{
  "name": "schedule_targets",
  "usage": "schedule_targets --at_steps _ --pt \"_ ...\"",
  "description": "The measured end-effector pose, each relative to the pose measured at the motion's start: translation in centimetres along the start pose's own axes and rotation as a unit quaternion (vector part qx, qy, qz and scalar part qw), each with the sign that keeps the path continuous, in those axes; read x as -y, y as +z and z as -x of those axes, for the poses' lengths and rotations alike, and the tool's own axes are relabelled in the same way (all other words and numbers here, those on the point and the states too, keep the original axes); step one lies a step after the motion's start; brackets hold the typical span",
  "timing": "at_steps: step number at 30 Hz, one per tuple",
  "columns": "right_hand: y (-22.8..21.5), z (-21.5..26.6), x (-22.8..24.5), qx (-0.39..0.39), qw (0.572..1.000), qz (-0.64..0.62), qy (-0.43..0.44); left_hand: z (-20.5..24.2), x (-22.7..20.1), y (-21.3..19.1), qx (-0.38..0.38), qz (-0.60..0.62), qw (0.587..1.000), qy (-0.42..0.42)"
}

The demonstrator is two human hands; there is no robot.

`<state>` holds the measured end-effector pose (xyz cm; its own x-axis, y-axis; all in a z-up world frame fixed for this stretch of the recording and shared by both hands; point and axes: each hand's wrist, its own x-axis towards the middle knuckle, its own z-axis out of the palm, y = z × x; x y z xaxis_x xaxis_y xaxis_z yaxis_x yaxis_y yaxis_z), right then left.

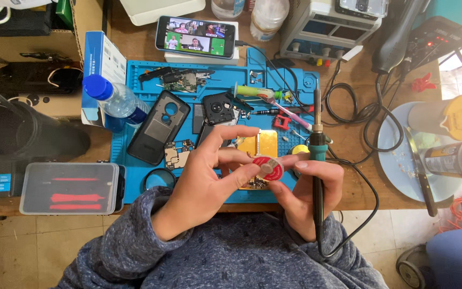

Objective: The person uses a soldering iron and solder wire to work on a small electronic component held in a vise. They retrieve a spool of wire from a box, cut a piece with scissors, and then apply solder to the component.

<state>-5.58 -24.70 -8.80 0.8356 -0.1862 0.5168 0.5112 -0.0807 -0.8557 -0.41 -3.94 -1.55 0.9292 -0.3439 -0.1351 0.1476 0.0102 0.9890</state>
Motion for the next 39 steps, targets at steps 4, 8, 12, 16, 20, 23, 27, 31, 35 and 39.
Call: schedule_targets --at_steps 4,8,12,16,20,23,27,31,35,39 --pt "0.2 -0.4 0.4 0.024 0.999 -0.018 -0.013 1.1 -1.9 -0.6 0.002 -0.160 0.987 0.037" --pt "0.1 0.0 -0.4 0.060 0.997 -0.033 -0.035 2.0 -2.3 -2.5 0.035 -0.306 0.938 0.158" --pt "0.0 -0.6 -1.1 0.058 0.995 -0.013 -0.080 1.6 -6.9 -6.3 0.049 -0.501 0.839 0.207" --pt "-0.6 0.1 -3.1 0.027 0.997 -0.033 -0.061 -4.3 -12.1 -13.3 -0.065 -0.647 0.700 0.294" --pt "-1.1 1.2 -5.1 -0.025 0.998 0.000 -0.059 -13.4 -13.3 -19.9 -0.134 -0.814 0.526 0.206" --pt "-1.1 1.3 -5.5 -0.047 0.996 0.019 -0.071 -20.6 -11.0 -23.4 -0.132 -0.880 0.421 0.178" --pt "-0.9 1.3 -5.6 -0.079 0.994 0.024 -0.069 -26.1 -7.9 -25.0 -0.114 -0.899 0.377 0.192" --pt "-1.3 1.2 -7.2 -0.109 0.989 0.026 -0.095 -27.6 -6.8 -25.5 -0.106 -0.893 0.393 0.192" --pt "-1.1 1.2 -7.3 -0.097 0.992 0.046 -0.073 -28.1 -6.1 -26.8 -0.116 -0.892 0.377 0.218" --pt "-1.4 1.1 -7.1 -0.079 0.994 0.046 -0.053 -27.6 -5.6 -27.0 -0.117 -0.896 0.347 0.252"
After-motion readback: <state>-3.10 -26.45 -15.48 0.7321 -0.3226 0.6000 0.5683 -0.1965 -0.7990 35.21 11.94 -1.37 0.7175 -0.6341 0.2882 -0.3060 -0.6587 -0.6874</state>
